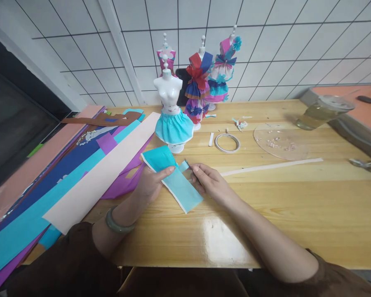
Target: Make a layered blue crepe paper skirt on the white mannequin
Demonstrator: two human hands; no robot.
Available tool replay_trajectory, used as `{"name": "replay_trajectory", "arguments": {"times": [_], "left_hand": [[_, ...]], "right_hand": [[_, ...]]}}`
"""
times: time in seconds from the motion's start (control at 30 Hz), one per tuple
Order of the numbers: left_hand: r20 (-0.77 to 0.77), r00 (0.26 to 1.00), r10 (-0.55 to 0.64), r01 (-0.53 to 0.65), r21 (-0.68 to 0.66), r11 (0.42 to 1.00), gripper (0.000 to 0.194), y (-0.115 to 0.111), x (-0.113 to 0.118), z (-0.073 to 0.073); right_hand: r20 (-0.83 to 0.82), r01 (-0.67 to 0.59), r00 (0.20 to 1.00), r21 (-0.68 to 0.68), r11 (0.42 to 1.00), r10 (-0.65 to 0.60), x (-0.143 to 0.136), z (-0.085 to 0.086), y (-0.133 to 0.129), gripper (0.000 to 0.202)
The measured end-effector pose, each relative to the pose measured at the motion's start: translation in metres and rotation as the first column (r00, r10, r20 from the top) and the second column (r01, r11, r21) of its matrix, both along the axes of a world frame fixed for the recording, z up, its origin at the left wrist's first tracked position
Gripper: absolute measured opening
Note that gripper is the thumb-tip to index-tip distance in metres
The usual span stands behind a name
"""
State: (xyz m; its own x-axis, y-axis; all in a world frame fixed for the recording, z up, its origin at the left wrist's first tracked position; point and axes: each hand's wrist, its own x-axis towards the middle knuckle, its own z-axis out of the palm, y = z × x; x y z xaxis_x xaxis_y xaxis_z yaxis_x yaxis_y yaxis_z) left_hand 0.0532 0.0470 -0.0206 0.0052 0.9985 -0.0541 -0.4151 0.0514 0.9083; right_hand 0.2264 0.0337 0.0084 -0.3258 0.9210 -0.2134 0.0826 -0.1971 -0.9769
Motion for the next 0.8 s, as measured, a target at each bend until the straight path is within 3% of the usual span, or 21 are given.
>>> {"name": "replay_trajectory", "arguments": {"times": [0.1, 0.23, 0.43, 0.57, 0.67, 0.73, 0.8], "left_hand": [[0.068, 0.998, 0.012, -0.010, -0.024, 1.000, 0.033, 0.001, 0.000, 0.002], [0.161, 0.986, 0.040, -0.030, -0.061, 0.998, 0.029, 0.002, -0.001, 0.007], [0.287, 0.951, -0.118, 0.128, -0.015, 0.992, 0.033, -0.001, 0.000, 0.016], [0.256, 0.955, -0.148, 0.166, -0.050, 0.985, 0.032, -0.002, 0.002, 0.014], [0.230, 0.965, -0.129, 0.145, -0.055, 0.988, 0.029, -0.001, 0.002, 0.011], [0.222, 0.967, -0.122, 0.137, -0.055, 0.989, 0.029, 0.000, 0.002, 0.010], [0.212, 0.970, -0.118, 0.134, -0.064, 0.989, 0.031, 0.000, 0.001, 0.010]], "right_hand": [[0.064, 0.074, 0.995, 0.057, 0.996, -0.078, 0.007, -0.007, 0.005, 0.041], [0.296, 0.139, 0.926, 0.307, 0.942, -0.233, 0.017, -0.018, 0.010, 0.042], [0.524, -0.036, 0.775, 0.595, 0.803, -0.354, 0.017, -0.026, 0.010, 0.039], [0.542, -0.126, 0.771, 0.644, 0.755, -0.334, 0.013, -0.024, 0.007, 0.035], [0.476, -0.100, 0.835, 0.622, 0.776, -0.274, 0.010, -0.019, 0.004, 0.033], [0.384, -0.023, 0.898, 0.533, 0.846, -0.217, 0.009, -0.014, 0.003, 0.033], [0.264, 0.064, 0.950, 0.361, 0.930, -0.168, 0.009, -0.011, 0.003, 0.036]]}}
